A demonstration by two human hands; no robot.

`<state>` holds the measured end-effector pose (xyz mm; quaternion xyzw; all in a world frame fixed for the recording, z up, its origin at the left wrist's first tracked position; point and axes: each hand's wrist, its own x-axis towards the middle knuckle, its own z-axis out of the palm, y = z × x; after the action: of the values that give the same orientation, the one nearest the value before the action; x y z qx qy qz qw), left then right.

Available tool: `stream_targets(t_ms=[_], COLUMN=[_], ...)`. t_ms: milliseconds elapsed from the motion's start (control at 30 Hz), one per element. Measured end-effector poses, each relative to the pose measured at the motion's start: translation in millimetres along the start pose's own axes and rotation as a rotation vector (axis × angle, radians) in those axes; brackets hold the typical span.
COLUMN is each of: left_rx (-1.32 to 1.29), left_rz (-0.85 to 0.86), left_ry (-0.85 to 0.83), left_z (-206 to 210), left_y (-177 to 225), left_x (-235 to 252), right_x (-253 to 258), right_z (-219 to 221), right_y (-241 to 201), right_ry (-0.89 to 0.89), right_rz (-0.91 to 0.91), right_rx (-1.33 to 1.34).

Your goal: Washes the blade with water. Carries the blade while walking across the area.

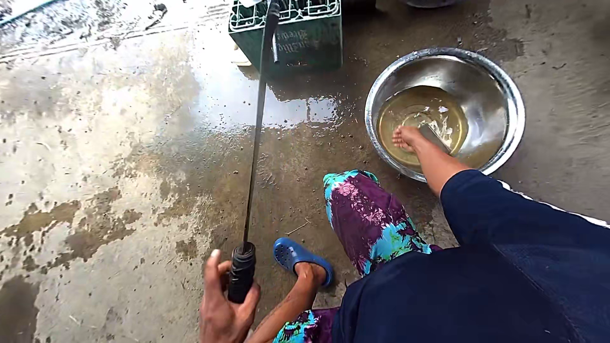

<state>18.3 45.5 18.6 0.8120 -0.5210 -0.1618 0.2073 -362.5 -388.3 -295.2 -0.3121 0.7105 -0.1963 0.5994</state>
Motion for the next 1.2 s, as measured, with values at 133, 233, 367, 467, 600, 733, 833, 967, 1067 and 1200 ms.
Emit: stream_targets(t_ms=[133,233,367,467,600,733,833,967,1067,1200], left_rx=[0.449,0.690,0.732,0.705,0.703,0.647,0.583,0.518,0.473,0.444], left_rz=[-0.038,-0.029,-0.050,-0.067,-0.094,-0.128,-0.142,-0.086,-0.033,0.032], left_ry=[0.001,0.010,-0.060,-0.097,-0.113,-0.078,-0.053,-0.021,-0.003,0.014], left_z=[9,12,15,18,18,11,3,-2,-7,-14], left_y=[-17,-30,-27,-20,-11,-7,-13,-27,-36,-46], left_x=[6,2,6,14,26,29,26,17,11,3], right_x=[3,0,-15,-88,-208,-247,-229,-187,-155,-117], right_z=[-27,-19,20,81,172,220,219,201,178,144], right_y=[54,52,-18,-92,-127,-96,-81,-104,-127,-151], right_ry=[0.146,0.177,-0.456,-0.929,-1.064,-1.068,-0.968,-0.802,-0.703,-0.599], right_rz=[0.224,0.188,-0.175,-0.419,-0.865,-1.659,-1.824,-1.837,-1.822,-1.782], right_rx=[-0.346,-0.033,0.638,0.405,-0.321,-0.915,-1.053,-1.067,-1.074,-1.081])
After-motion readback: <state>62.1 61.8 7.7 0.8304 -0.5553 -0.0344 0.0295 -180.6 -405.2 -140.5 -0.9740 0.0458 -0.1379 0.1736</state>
